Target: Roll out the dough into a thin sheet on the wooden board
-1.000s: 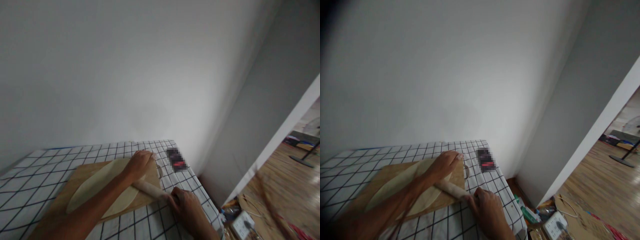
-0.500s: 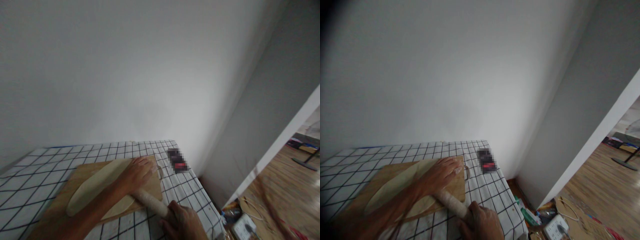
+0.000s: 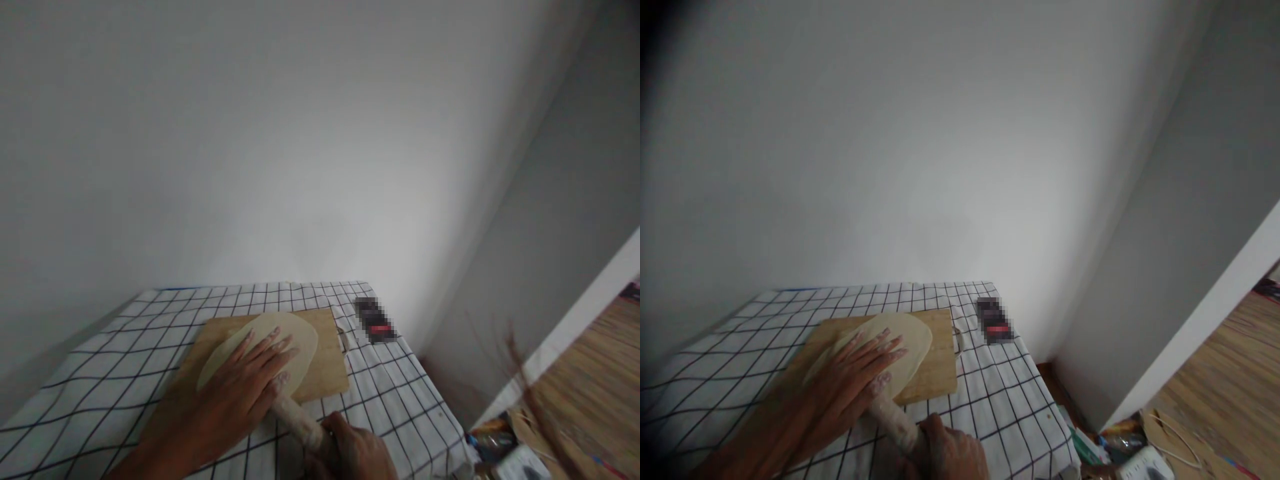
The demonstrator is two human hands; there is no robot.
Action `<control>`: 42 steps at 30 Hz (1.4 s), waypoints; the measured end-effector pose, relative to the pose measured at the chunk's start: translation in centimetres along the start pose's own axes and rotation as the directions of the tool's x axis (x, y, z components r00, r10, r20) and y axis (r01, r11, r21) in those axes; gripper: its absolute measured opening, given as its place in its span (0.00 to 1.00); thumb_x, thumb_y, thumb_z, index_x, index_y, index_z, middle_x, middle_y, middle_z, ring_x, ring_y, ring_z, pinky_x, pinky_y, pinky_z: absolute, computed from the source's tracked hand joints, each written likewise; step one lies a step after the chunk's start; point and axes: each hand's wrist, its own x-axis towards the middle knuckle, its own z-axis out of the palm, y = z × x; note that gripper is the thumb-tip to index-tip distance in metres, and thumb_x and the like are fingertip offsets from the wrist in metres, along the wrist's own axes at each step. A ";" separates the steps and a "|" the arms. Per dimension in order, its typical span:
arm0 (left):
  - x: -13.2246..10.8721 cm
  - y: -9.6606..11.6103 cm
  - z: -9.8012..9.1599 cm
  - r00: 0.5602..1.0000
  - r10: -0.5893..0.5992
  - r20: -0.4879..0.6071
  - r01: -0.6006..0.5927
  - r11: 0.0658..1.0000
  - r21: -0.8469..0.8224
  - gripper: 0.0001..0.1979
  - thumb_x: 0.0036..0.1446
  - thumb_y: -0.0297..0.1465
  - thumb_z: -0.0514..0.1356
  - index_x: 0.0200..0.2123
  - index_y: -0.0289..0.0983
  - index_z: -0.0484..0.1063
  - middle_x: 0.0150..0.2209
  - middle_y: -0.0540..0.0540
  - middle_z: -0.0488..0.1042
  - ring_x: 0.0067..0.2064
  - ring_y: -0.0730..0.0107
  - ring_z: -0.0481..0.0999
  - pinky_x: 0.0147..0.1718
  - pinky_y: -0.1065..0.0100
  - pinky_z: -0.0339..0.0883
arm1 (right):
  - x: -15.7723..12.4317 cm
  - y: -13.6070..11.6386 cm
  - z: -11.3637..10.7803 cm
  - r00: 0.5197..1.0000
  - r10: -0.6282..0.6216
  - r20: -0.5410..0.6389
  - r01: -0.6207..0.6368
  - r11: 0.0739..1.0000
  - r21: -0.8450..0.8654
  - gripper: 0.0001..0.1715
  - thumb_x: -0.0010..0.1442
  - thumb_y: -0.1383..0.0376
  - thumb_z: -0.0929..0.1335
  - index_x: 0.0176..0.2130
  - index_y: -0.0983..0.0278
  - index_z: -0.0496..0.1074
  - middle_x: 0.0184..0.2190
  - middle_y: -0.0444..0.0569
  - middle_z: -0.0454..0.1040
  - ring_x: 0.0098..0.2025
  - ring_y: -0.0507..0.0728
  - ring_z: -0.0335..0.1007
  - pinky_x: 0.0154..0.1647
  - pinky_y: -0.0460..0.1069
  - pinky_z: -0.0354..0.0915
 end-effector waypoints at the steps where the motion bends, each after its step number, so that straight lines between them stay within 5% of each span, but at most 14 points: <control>1: -0.1 -0.3 0.5 1.000 0.005 0.030 -0.005 1.000 0.011 0.27 0.62 0.32 0.52 0.64 0.56 0.56 0.61 0.56 0.65 0.62 0.57 0.63 0.63 0.51 0.52 | 0.1 -0.1 -0.1 1.000 -0.014 -0.007 0.014 1.000 -0.022 0.17 0.54 0.57 0.70 0.44 0.57 0.71 0.34 0.45 0.80 0.36 0.62 0.78 0.29 0.47 0.62; 8: 3.4 -0.5 3.0 0.989 0.084 0.119 -0.089 0.995 0.041 0.24 0.64 0.27 0.49 0.62 0.46 0.60 0.64 0.48 0.60 0.65 0.54 0.57 0.64 0.46 0.48 | 0.2 1.6 -1.8 0.999 0.027 -0.030 -0.029 0.996 -0.078 0.15 0.64 0.53 0.62 0.40 0.59 0.70 0.33 0.47 0.79 0.36 0.61 0.78 0.29 0.48 0.59; 17: 12.7 -0.8 6.2 0.994 -0.104 0.046 0.109 0.984 -0.141 0.19 0.71 0.33 0.42 0.49 0.38 0.71 0.47 0.43 0.76 0.52 0.62 0.72 0.55 0.60 0.61 | 2.3 5.6 -3.5 0.976 0.071 -0.205 -0.083 0.995 -0.052 0.22 0.67 0.46 0.59 0.34 0.58 0.67 0.29 0.45 0.77 0.33 0.59 0.75 0.28 0.47 0.54; 29: 18.3 -2.6 9.3 0.979 -0.201 0.028 0.203 0.973 -0.108 0.22 0.71 0.36 0.43 0.38 0.35 0.74 0.35 0.41 0.78 0.40 0.60 0.77 0.43 0.62 0.64 | 7.1 6.8 -5.6 0.948 -0.068 -0.312 -0.013 0.968 -0.249 0.18 0.65 0.48 0.63 0.37 0.59 0.68 0.35 0.43 0.76 0.34 0.54 0.73 0.27 0.48 0.50; 33: 17.6 -2.0 7.9 0.983 -0.181 0.036 0.185 0.972 -0.142 0.23 0.71 0.35 0.40 0.40 0.35 0.74 0.39 0.41 0.78 0.44 0.61 0.76 0.47 0.62 0.64 | 7.9 6.4 -5.6 0.960 -0.127 -0.248 0.056 0.960 -0.275 0.19 0.65 0.47 0.63 0.36 0.59 0.68 0.35 0.42 0.75 0.34 0.54 0.73 0.27 0.48 0.50; 37: 13.5 -0.4 6.1 0.994 -0.058 0.096 0.072 0.987 -0.145 0.18 0.71 0.34 0.43 0.54 0.41 0.68 0.56 0.46 0.71 0.61 0.60 0.63 0.61 0.53 0.51 | 8.3 7.1 -5.6 0.968 -0.135 -0.211 0.076 0.961 -0.265 0.21 0.65 0.45 0.61 0.35 0.57 0.68 0.31 0.41 0.76 0.31 0.55 0.73 0.26 0.48 0.47; 42: 11.7 -0.7 7.8 0.984 0.003 0.179 0.005 0.999 -0.048 0.20 0.70 0.35 0.46 0.63 0.45 0.58 0.64 0.46 0.60 0.67 0.54 0.50 0.65 0.45 0.41 | 9.3 7.7 -6.0 0.973 -0.078 -0.217 0.009 0.954 -0.301 0.24 0.64 0.43 0.61 0.33 0.59 0.69 0.27 0.45 0.75 0.29 0.57 0.73 0.26 0.48 0.45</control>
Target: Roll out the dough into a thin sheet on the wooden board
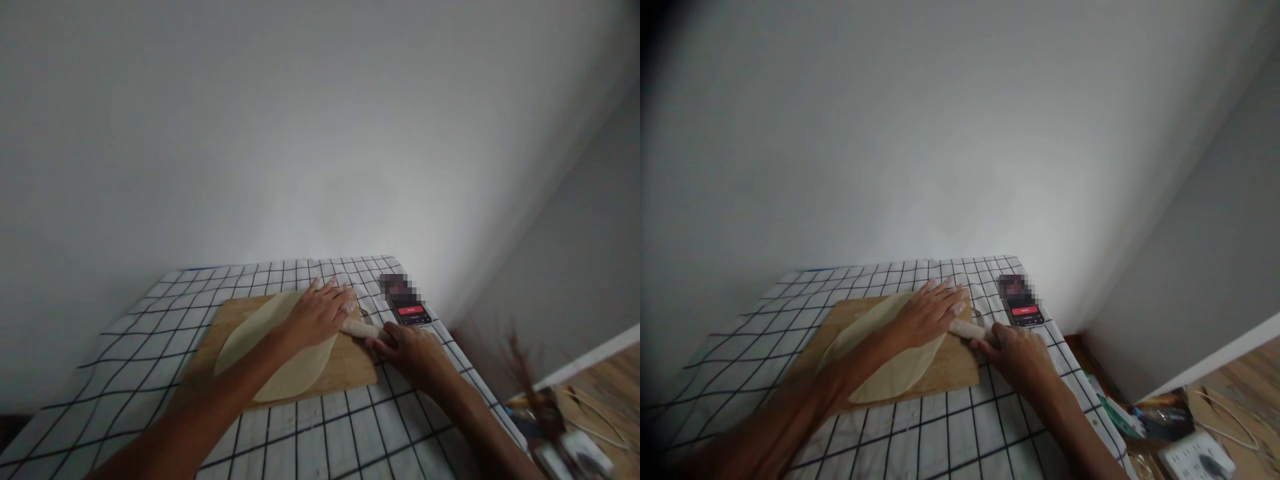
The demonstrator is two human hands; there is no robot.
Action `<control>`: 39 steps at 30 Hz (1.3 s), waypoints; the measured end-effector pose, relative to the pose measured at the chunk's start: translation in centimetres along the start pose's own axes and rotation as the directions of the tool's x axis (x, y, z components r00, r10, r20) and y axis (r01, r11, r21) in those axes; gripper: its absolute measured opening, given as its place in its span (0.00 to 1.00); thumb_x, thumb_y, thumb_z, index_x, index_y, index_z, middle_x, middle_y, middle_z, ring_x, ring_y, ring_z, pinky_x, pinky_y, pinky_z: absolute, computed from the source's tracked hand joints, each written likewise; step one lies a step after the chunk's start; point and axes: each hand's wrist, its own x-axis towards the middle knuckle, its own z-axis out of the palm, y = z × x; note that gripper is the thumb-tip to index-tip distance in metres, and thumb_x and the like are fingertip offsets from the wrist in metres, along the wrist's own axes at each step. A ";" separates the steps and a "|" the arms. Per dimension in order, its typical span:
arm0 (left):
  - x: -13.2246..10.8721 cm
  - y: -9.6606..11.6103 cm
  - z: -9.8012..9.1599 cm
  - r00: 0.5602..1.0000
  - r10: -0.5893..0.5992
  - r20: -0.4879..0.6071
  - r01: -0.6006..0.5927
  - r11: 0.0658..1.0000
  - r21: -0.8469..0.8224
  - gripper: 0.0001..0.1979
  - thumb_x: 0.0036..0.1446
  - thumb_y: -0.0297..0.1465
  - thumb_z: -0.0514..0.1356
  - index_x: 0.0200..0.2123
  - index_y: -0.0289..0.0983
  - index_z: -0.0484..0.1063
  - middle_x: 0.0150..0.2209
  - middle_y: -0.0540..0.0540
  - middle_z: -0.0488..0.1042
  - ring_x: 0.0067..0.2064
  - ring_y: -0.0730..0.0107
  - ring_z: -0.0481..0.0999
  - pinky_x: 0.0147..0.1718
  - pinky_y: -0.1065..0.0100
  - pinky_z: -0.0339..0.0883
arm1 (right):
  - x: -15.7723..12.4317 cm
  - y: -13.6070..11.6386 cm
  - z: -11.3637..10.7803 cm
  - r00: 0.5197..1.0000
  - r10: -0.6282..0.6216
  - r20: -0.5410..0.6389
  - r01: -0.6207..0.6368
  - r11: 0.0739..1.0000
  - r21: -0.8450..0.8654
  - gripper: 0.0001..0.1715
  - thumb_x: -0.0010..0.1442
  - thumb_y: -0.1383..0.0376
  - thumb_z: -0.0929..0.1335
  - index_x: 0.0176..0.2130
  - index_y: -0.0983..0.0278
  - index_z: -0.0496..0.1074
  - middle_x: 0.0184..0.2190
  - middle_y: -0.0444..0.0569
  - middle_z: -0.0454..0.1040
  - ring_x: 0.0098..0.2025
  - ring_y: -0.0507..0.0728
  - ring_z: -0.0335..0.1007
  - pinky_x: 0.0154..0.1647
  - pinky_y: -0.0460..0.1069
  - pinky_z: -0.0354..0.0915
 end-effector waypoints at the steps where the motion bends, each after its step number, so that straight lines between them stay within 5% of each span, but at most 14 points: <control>1: 0.7 -0.5 0.6 1.000 -0.010 0.014 0.010 1.000 0.005 0.20 0.70 0.36 0.46 0.63 0.46 0.57 0.64 0.46 0.60 0.67 0.53 0.50 0.64 0.43 0.42 | 0.2 0.0 -0.1 1.000 0.016 -0.007 -0.016 1.000 -0.006 0.25 0.65 0.43 0.60 0.33 0.59 0.69 0.27 0.45 0.75 0.30 0.57 0.73 0.26 0.48 0.45; 4: 3.6 -2.4 2.1 0.998 -0.010 0.057 0.010 1.000 -0.002 0.19 0.70 0.38 0.47 0.62 0.46 0.59 0.63 0.45 0.62 0.66 0.49 0.54 0.61 0.43 0.48 | 0.7 -0.2 -0.3 0.998 0.044 -0.044 -0.045 0.999 -0.010 0.24 0.69 0.48 0.56 0.34 0.59 0.68 0.29 0.45 0.75 0.31 0.56 0.73 0.26 0.49 0.44; 9: 8.0 -4.3 2.9 0.998 0.037 0.047 -0.037 0.999 -0.001 0.16 0.70 0.33 0.47 0.54 0.37 0.68 0.54 0.39 0.71 0.59 0.55 0.65 0.57 0.56 0.58 | 0.6 -0.5 -0.2 0.991 0.078 -0.112 -0.076 0.997 0.020 0.18 0.72 0.56 0.55 0.38 0.58 0.67 0.37 0.43 0.74 0.34 0.53 0.72 0.26 0.49 0.46; 15: 9.0 -4.4 3.3 1.000 0.005 0.023 -0.006 0.999 0.032 0.17 0.70 0.34 0.45 0.49 0.35 0.71 0.46 0.38 0.75 0.51 0.55 0.73 0.51 0.56 0.65 | 0.4 0.2 0.3 0.991 0.073 -0.115 -0.064 0.995 0.076 0.19 0.72 0.54 0.55 0.38 0.58 0.66 0.36 0.41 0.74 0.33 0.52 0.72 0.26 0.48 0.47; 24: 1.7 -2.1 1.6 0.998 -0.062 -0.025 0.064 0.994 0.087 0.19 0.70 0.36 0.47 0.60 0.43 0.63 0.62 0.43 0.63 0.65 0.49 0.57 0.59 0.43 0.54 | -0.7 0.1 0.8 0.998 -0.012 -0.068 0.020 0.993 0.119 0.20 0.69 0.49 0.57 0.34 0.59 0.65 0.31 0.42 0.75 0.32 0.56 0.73 0.26 0.47 0.47; 33: -5.8 1.1 -3.4 0.999 0.032 -0.030 -0.031 0.999 0.044 0.22 0.68 0.28 0.44 0.63 0.36 0.59 0.63 0.43 0.61 0.65 0.56 0.56 0.63 0.50 0.54 | -5.4 -2.9 0.5 0.998 -0.055 0.019 0.052 0.988 0.148 0.18 0.68 0.49 0.59 0.38 0.58 0.66 0.28 0.45 0.76 0.32 0.59 0.75 0.28 0.48 0.52; 39: -12.2 1.9 -5.8 0.999 0.025 -0.021 -0.024 0.999 0.023 0.23 0.68 0.28 0.45 0.65 0.41 0.53 0.67 0.51 0.54 0.67 0.60 0.51 0.66 0.54 0.53 | -8.7 -5.7 0.6 0.993 -0.022 0.112 0.007 0.992 0.127 0.17 0.66 0.50 0.60 0.43 0.58 0.68 0.30 0.49 0.77 0.34 0.62 0.76 0.29 0.50 0.59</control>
